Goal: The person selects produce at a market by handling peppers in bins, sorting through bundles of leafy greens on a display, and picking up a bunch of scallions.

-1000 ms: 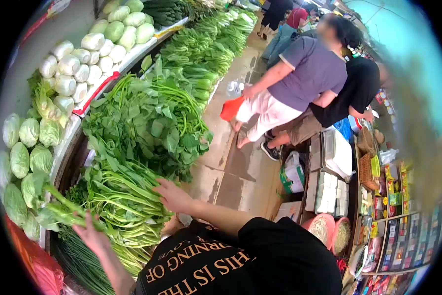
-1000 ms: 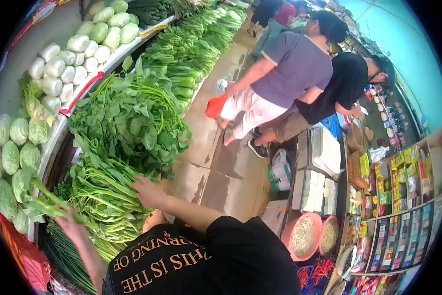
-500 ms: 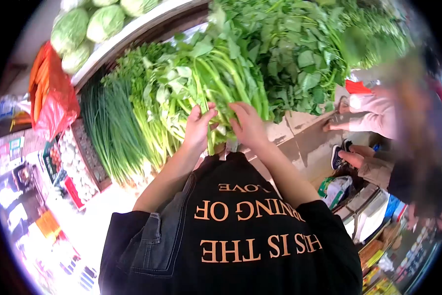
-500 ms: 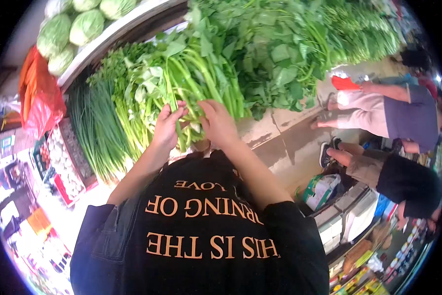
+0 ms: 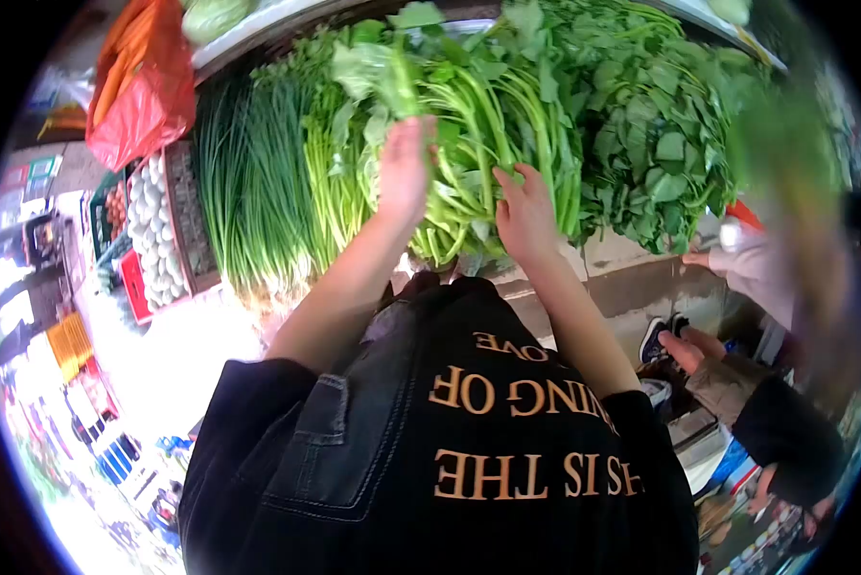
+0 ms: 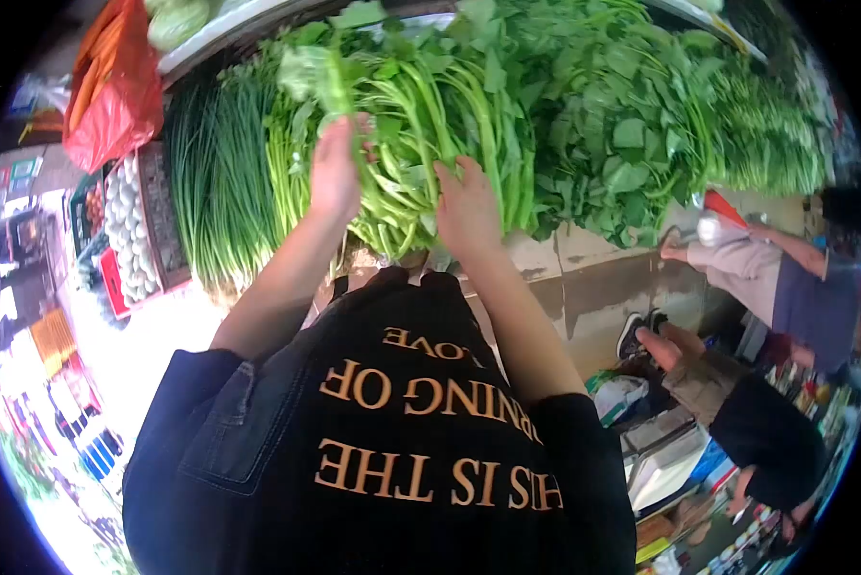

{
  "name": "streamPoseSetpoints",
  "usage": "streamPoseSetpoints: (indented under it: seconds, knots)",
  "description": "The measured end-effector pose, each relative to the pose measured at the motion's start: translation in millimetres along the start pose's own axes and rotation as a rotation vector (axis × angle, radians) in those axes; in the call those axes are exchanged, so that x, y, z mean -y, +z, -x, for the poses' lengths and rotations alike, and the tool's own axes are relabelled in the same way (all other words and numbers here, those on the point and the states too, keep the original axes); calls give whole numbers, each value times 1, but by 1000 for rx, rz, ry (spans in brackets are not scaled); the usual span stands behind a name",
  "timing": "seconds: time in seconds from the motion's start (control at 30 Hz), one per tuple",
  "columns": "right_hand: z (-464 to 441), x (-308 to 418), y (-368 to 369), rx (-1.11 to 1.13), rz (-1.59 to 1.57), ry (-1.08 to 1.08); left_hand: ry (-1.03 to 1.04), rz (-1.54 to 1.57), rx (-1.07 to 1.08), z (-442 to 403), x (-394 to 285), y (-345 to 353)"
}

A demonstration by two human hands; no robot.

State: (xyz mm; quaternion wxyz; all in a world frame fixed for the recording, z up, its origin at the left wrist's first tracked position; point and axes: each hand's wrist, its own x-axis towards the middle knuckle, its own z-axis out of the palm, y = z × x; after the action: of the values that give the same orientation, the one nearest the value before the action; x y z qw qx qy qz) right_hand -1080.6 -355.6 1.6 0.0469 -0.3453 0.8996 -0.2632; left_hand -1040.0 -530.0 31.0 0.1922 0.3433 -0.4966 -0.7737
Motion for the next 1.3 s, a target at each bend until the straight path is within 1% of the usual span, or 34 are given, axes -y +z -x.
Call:
streamPoseSetpoints:
  seconds: [0.03,0.07,0.1,0.17,0.23,0.3,0.37,0.4,0.5,0.53,0.63,0.7,0.77,0.83,0.87,0.9,0.97,1.0,1.03,1.1,1.13,1.23,1.27,1.3]
  knots:
    - [1,2,0,22,-19,-3,51,-134,13,-8,15,-2]
    - [3,0,0,71,-49,-11,-268,-278,36,-13,29,-6]
    - [5,-1,-2,31,-81,-21,-322,-432,129,-17,46,-11]
    - [7,-8,-9,-46,-147,-41,-81,-640,46,-19,88,-16]
    - [9,-24,-20,-144,-57,-46,37,-704,40,5,77,-12]
    - [9,-45,-29,-224,-41,21,117,-732,92,17,73,-19]
    - [9,-87,-16,-253,-174,216,214,-727,112,29,69,-25]
    - [4,-90,-13,-265,-239,316,279,-771,63,35,71,-29]
    - [-7,-94,-5,-262,-922,673,166,-640,164,51,72,-55]
    - [-9,-89,-8,-81,-963,698,239,-640,118,57,79,-66]
    - [-12,-77,0,-53,-939,757,186,-744,38,70,108,-113]
    - [-9,-92,3,22,-995,683,231,-903,-27,82,117,-144]
    - [-5,-94,-8,72,-1035,610,180,-1000,-104,94,139,-180]
    - [0,-96,-16,-22,-1070,656,85,-1020,-156,108,154,-209]
    - [2,-97,-20,-66,-1091,678,79,-1019,-200,114,162,-220]
    - [4,-98,-21,-108,-1112,702,27,-1075,-216,121,162,-226]
    - [9,-100,-15,-24,-1170,749,-84,-1185,-247,132,164,-237]
    - [12,-100,-12,18,-1197,774,-100,-1261,-263,133,164,-241]
    - [16,-100,-10,58,-1224,800,-108,-1231,-288,135,164,-242]
    - [19,-101,-10,37,-1212,743,-111,-1176,-328,128,163,-241]
    - [19,-102,-13,15,-1199,713,-73,-1205,-352,117,167,-244]
    - [25,-112,-21,-60,-1142,637,-224,-761,-448,73,168,-239]
    - [31,-118,-24,-84,-1091,629,-229,-711,-442,54,169,-240]
    - [38,-126,-27,-105,-1025,628,-222,-615,-492,35,166,-234]
